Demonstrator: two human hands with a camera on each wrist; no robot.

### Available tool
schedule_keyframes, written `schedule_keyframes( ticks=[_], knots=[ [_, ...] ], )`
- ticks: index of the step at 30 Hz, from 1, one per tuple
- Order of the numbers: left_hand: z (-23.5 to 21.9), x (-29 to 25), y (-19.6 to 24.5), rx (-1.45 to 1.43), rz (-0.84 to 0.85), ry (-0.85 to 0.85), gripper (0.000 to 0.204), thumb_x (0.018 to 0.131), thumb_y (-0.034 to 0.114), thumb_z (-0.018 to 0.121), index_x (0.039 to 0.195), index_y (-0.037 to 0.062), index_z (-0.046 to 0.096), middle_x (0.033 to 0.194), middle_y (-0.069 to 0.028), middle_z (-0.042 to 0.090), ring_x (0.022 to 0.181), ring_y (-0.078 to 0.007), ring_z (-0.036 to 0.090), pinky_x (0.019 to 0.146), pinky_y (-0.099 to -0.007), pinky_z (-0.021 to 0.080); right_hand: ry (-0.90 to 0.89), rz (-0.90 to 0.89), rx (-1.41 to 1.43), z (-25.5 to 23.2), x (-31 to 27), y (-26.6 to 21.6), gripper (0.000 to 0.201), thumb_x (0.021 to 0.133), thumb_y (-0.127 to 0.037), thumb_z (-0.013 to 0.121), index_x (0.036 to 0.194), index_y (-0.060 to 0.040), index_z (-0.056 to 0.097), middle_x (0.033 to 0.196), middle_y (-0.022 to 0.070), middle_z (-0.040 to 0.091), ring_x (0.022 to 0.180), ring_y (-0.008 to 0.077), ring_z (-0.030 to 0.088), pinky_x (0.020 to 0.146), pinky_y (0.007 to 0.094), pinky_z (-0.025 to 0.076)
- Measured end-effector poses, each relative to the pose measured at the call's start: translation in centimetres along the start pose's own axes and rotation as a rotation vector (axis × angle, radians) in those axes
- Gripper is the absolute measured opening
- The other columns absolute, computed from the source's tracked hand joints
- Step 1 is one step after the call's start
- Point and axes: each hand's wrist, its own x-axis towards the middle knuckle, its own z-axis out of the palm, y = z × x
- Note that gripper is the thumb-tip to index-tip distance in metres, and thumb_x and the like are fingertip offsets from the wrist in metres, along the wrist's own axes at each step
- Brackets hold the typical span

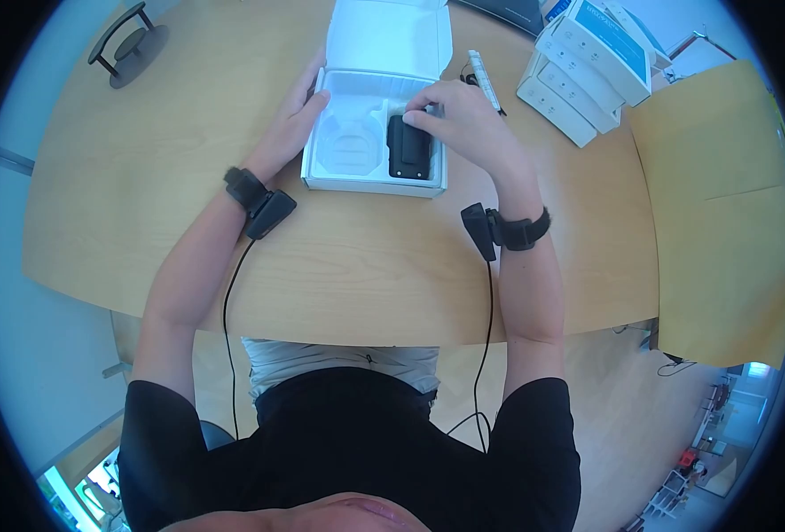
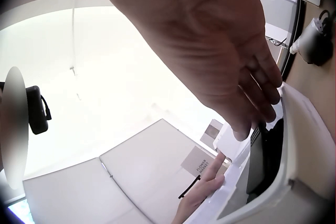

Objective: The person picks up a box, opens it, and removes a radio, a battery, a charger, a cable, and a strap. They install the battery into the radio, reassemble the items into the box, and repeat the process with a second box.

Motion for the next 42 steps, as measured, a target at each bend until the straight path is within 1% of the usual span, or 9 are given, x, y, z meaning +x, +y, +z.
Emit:
schedule_keyframes(
  ticks=[10, 16, 19, 26, 29, 30, 33, 36, 42],
  knots=[
    [0.0, 0.0, 0.1, 0.008, -0.006, 0.006, 0.067, 0.11, 0.016, 0.048, 0.169, 0.0005, 0.022, 0.171, -0.0228, 0.032, 0.159, -0.0322, 0.03, 0.129, -0.0395, 0.024, -0.027, -0.113, 0.126, -0.5, 0.3, 0.5, 0.017, 0.092, -0.017, 0.08, 0.098, -0.0018, 0.075, 0.111, 0.0084, 0.074, 0.097, 0.0223, 0.067, 0.091, 0.0362, 0.052],
    [0.0, -0.1, -0.1, -0.012, -0.011, 0.011, 0.066, 0.11, 0.014, 0.048, 0.169, 0.0001, 0.022, 0.171, -0.0228, 0.033, 0.159, -0.0318, 0.031, 0.129, -0.0398, 0.024, -0.111, 0.009, 0.374, -1.8, -0.4, -0.3, 0.014, 0.093, -0.013, 0.08, 0.098, -0.0012, 0.073, 0.119, 0.0092, 0.071, 0.101, 0.0177, 0.067, 0.095, 0.0349, 0.055],
    [-0.1, 0.0, 0.2, -0.028, -0.024, -0.024, 0.067, 0.111, 0.012, 0.047, 0.171, 0.0024, 0.02, 0.176, -0.016, 0.025, 0.163, -0.0253, 0.022, 0.131, -0.037, 0.02, -0.073, -0.023, 0.405, -2.6, -0.3, 0.2, 0.014, 0.095, -0.011, 0.08, 0.099, -0.0004, 0.073, 0.119, 0.0082, 0.071, 0.103, 0.0159, 0.066, 0.093, 0.0322, 0.056],
    [0.2, 0.1, 1.9, -0.151, -0.097, -0.03, 0.07, 0.113, 0.023, 0.051, 0.171, 0.0011, 0.018, 0.176, -0.0178, 0.025, 0.163, -0.0273, 0.022, 0.131, -0.0395, 0.019, 0.204, -0.042, 0.514, -4.2, -0.7, -0.5, 0.018, 0.099, -0.016, 0.078, 0.102, 0.0002, 0.073, 0.115, 0.0041, 0.071, 0.096, 0.0122, 0.067, 0.086, 0.0285, 0.056],
    [-0.5, 0.7, 3.2, 0.082, -0.123, 0.138, 0.073, 0.113, 0.03, 0.053, 0.17, 0.0012, 0.019, 0.175, -0.0193, 0.026, 0.163, -0.0284, 0.021, 0.131, -0.0412, 0.02, 0.251, -0.11, 0.589, -3.9, -0.2, -0.5, 0.018, 0.099, -0.017, 0.078, 0.103, 0.0, 0.073, 0.113, 0.0035, 0.072, 0.095, 0.0118, 0.067, 0.084, 0.0279, 0.055],
    [-0.4, 0.7, 3.8, 0.218, 0.003, 0.206, 0.074, 0.113, 0.035, 0.056, 0.17, 0.0019, 0.022, 0.166, -0.0229, 0.038, 0.155, -0.0301, 0.036, 0.126, -0.0432, 0.031, 0.25, -0.126, 0.617, -3.8, -0.2, -0.7, 0.018, 0.099, -0.017, 0.078, 0.103, 0.0, 0.073, 0.113, 0.0037, 0.072, 0.096, 0.0118, 0.067, 0.084, 0.0277, 0.055],
    [0.5, 1.6, 9.5, -0.039, 0.023, 0.036, 0.074, 0.113, 0.037, 0.056, 0.169, 0.0015, 0.024, 0.159, -0.0192, 0.049, 0.148, -0.027, 0.046, 0.125, -0.0413, 0.033, 0.233, -0.192, 0.614, -3.8, 0.4, -1.9, 0.017, 0.099, -0.016, 0.077, 0.105, -0.0004, 0.074, 0.113, 0.004, 0.073, 0.098, 0.0127, 0.067, 0.085, 0.0278, 0.056],
    [2.6, 2.3, 11.9, -0.23, -0.037, -0.165, 0.071, 0.111, 0.036, 0.062, 0.166, 0.0036, 0.032, 0.148, -0.0175, 0.058, 0.136, -0.0246, 0.059, 0.113, -0.0382, 0.049, 0.256, -0.288, 0.56, -3.2, 1.3, -3.4, 0.017, 0.099, -0.017, 0.077, 0.105, -0.0012, 0.075, 0.114, 0.0038, 0.073, 0.1, 0.014, 0.068, 0.087, 0.0276, 0.057],
    [4.9, 3.8, 15.0, -0.561, -0.183, -0.08, 0.054, 0.112, 0.041, 0.057, 0.15, 0.0025, 0.052, 0.133, -0.0112, 0.066, 0.123, -0.0223, 0.065, 0.104, -0.0391, 0.056, 0.496, -0.219, 0.821, -2.0, 1.7, -5.6, 0.027, 0.107, -0.027, 0.066, 0.116, -0.0024, 0.072, 0.11, 0.0054, 0.072, 0.095, 0.0122, 0.067, 0.082, 0.0262, 0.057]
  ],
)
